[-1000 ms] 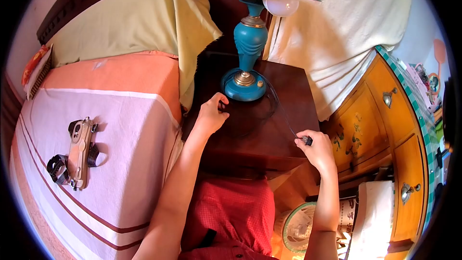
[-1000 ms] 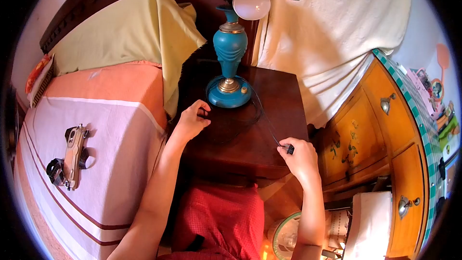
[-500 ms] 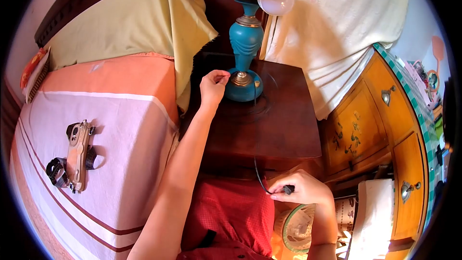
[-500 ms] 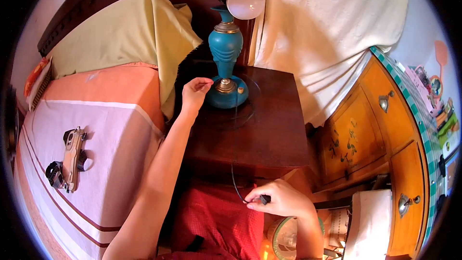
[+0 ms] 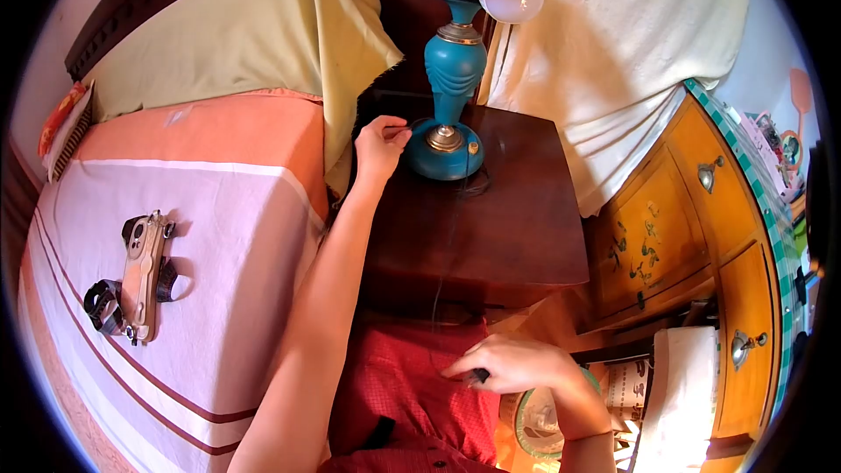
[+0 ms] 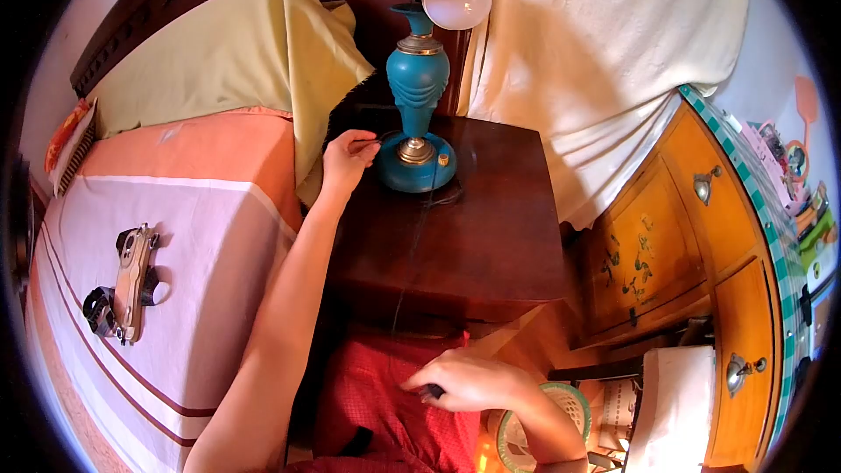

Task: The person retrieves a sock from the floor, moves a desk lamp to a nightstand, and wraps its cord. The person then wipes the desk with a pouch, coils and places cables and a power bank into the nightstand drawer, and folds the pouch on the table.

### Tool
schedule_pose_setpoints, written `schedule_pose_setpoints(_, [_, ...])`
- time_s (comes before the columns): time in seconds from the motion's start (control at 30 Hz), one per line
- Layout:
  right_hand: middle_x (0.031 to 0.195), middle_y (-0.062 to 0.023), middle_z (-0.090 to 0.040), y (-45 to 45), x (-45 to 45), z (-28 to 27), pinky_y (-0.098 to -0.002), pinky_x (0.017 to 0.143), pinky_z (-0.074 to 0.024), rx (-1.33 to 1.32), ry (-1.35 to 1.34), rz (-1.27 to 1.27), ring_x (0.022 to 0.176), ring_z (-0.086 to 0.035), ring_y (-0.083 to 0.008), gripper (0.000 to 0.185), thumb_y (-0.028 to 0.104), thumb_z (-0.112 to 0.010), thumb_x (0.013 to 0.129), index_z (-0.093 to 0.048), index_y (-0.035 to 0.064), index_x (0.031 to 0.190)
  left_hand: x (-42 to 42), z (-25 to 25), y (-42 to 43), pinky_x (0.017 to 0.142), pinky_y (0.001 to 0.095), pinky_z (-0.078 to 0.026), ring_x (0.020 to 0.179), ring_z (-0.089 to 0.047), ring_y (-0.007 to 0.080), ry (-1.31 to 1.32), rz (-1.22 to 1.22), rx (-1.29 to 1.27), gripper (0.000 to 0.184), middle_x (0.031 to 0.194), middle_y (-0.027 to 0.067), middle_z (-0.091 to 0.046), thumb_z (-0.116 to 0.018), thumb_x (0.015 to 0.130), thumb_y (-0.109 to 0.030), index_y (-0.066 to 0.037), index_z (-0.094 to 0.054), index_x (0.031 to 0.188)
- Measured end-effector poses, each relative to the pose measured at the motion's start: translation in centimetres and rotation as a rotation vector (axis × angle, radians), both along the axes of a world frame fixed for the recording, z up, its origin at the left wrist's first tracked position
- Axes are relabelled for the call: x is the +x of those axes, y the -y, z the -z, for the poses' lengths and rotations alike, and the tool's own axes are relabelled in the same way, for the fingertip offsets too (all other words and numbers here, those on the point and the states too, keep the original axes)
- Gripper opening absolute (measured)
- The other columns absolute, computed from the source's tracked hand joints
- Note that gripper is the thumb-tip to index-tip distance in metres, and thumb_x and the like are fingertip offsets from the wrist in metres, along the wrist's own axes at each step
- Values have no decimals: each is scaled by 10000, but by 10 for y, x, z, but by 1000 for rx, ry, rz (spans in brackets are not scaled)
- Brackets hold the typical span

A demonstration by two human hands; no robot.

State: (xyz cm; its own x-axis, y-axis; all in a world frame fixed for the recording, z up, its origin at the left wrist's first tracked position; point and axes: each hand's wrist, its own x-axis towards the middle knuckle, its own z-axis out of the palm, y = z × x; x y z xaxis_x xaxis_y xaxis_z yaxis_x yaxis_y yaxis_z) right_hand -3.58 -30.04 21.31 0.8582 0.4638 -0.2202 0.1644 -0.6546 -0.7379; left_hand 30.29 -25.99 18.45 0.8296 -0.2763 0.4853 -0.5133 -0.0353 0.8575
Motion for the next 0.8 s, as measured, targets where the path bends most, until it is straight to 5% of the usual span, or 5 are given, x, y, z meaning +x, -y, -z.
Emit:
schedule_pose_setpoints(0.2, [973, -156, -636, -21, 9, -18, -389, 764, -469, 84, -62, -168, 910, -595, -303, 298, 82, -588, 768, -617, 42, 1062, -13, 1, -6, 584, 231, -470, 716, -603, 106, 9, 294, -281, 126, 767, 62, -632, -595, 818, 26, 30, -605, 943])
schedule_pose_setpoints(0.5, [919, -137, -642, -27, 25, -14, -366, 737, -467, 150, -48, -191, 844, -603, -277, 290, 78, -596, 769, -624, 31, 1054, -115, -36, -89, 483, 243, -471, 578, -612, 142, -307, 677, 574, 389, 771, 115, -633, -644, 834, -343, -5, -600, 1023])
schedule_pose_setpoints(0.57, [898, -134, -644, -26, 30, -17, -355, 721, -472, 213, -10, -201, 808, -608, -267, 283, 77, -603, 772, -627, 29, 1050, -119, -35, -99, 680, 297, -507, 758, -640, 193, -404, 784, 568, 386, 875, 134, -640, -619, 852, -349, -54, -601, 1099])
schedule_pose_setpoints(0.67, [831, -116, -646, -11, 43, -31, -334, 655, -488, 320, 113, -42, 689, -619, -222, 231, 107, -638, 799, -644, 20, 1013, -114, -17, -111, 1018, 404, -306, 1081, -544, 284, 228, 793, 284, 371, 1084, 125, -600, -549, 897, -315, -75, -557, 1179])
schedule_pose_setpoints(0.8, [807, -103, -661, 9, 67, -51, -295, 690, -485, 330, 147, 133, 709, -621, -165, 197, 110, -660, 781, -664, 24, 957, -122, -28, -134, 877, 336, -414, 902, -583, 173, -80, 1207, 139, 428, 947, 70, -634, -604, 863, -292, -37, -529, 1198])
